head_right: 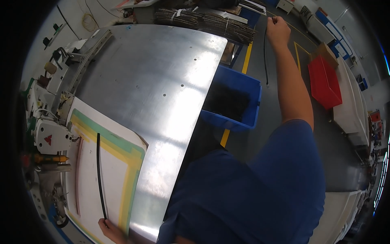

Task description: The recorder is using an industrial sewing machine to stitch leather strips onto a base material.

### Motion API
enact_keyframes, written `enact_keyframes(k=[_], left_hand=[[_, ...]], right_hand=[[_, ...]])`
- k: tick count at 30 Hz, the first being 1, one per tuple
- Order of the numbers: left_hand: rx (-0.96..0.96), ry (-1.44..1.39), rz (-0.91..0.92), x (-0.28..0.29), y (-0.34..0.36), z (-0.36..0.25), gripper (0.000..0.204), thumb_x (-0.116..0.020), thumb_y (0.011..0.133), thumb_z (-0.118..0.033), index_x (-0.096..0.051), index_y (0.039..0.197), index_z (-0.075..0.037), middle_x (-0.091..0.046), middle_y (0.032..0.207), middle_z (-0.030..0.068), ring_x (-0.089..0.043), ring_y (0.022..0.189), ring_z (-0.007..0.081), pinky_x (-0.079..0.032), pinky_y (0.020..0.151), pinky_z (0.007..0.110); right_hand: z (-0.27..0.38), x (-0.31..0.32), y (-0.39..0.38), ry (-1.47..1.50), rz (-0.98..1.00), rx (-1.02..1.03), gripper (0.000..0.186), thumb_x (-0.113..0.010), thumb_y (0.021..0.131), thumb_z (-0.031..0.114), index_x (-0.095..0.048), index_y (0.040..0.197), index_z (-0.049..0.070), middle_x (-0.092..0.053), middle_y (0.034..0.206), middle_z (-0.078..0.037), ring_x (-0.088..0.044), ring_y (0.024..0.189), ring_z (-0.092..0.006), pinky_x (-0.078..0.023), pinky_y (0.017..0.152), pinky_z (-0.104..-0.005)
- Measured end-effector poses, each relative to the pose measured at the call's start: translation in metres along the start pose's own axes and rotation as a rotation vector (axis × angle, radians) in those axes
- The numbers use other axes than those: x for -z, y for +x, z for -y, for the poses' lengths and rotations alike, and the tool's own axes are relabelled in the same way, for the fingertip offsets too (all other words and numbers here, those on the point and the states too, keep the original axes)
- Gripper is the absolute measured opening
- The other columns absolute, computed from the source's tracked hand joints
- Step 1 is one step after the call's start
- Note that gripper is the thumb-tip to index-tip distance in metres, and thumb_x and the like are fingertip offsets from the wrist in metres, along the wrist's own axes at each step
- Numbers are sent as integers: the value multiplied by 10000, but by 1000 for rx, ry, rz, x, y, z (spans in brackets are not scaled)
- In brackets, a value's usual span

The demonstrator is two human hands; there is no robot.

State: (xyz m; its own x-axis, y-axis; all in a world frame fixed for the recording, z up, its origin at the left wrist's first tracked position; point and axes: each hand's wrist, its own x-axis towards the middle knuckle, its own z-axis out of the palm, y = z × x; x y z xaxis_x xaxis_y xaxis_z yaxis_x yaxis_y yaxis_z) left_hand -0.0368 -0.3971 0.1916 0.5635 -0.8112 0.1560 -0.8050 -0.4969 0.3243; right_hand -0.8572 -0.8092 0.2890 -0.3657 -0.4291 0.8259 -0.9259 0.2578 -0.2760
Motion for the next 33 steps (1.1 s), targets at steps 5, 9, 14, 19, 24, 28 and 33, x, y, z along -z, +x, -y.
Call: enact_keyframes(k=[5, 9, 14, 19, 24, 28, 33], left_hand=[[50, -11, 27, 5, 1, -16, 323, -585, 1054, -204, -679, 1169, 82, -695, 1156, 303, -644, 1050, 456, -499, 991, 509], [-17, -53, -51, -15, 2, 32, 259, -601, 1037, -94, -649, 1230, 72, -677, 1159, 223, -657, 1048, 360, -540, 901, 424], [-82, -80, -81, -15, -2, 16, 245, -623, 1041, -142, -653, 1165, 67, -679, 1007, 196, -642, 892, 325, -523, 817, 414], [-97, -73, -16, -15, 4, 6, 227, -631, 1039, -140, -659, 1154, 54, -620, 938, 159, -606, 842, 293, -506, 756, 393], [-146, -138, -35, -14, 6, -12, 230, -635, 1035, -149, -670, 1159, 42, -626, 935, 159, -607, 837, 299, -500, 750, 392], [-105, -128, -46, -16, 1, -6, 220, -640, 1026, -130, -679, 1188, 15, -638, 918, 162, -622, 825, 311, -504, 746, 392], [-168, -89, -29, -14, 4, -22, 252, -722, 956, -111, -709, 1197, -40, -659, 870, 149, -652, 767, 336, -521, 718, 419]], right_hand=[[-45, -39, -51, -16, 319, -355, 317, -665, 988, 334, -756, 1046, 35, -780, 949, -136, -771, 827, -267, -580, 832, -410], [-61, -50, -75, 375, 360, -788, 268, -677, 960, 258, -755, 1055, 20, -783, 944, -119, -766, 725, -228, -587, 821, -395], [-98, -50, -78, 146, 218, -775, 272, -666, 930, 218, -756, 1067, 2, -786, 977, -124, -769, 863, -257, -584, 860, -401], [-34, -43, -68, 231, 133, -519, 267, -694, 905, 236, -770, 1058, 31, -782, 1005, -141, -752, 980, -282, -566, 884, -393], [91, -54, -90, 554, 314, -217, 258, -723, 919, 252, -766, 1065, 43, -780, 980, -113, -737, 923, -249, -554, 877, -365], [181, -30, -125, 657, 546, 4, 211, -733, 934, 221, -762, 1077, 69, -767, 941, -86, -701, 798, -205, -544, 769, -345], [208, -8, -167, 800, 710, 258, 122, -722, 947, 86, -743, 1043, 14, -752, 911, -48, -551, 650, -92, -468, 626, -273]])
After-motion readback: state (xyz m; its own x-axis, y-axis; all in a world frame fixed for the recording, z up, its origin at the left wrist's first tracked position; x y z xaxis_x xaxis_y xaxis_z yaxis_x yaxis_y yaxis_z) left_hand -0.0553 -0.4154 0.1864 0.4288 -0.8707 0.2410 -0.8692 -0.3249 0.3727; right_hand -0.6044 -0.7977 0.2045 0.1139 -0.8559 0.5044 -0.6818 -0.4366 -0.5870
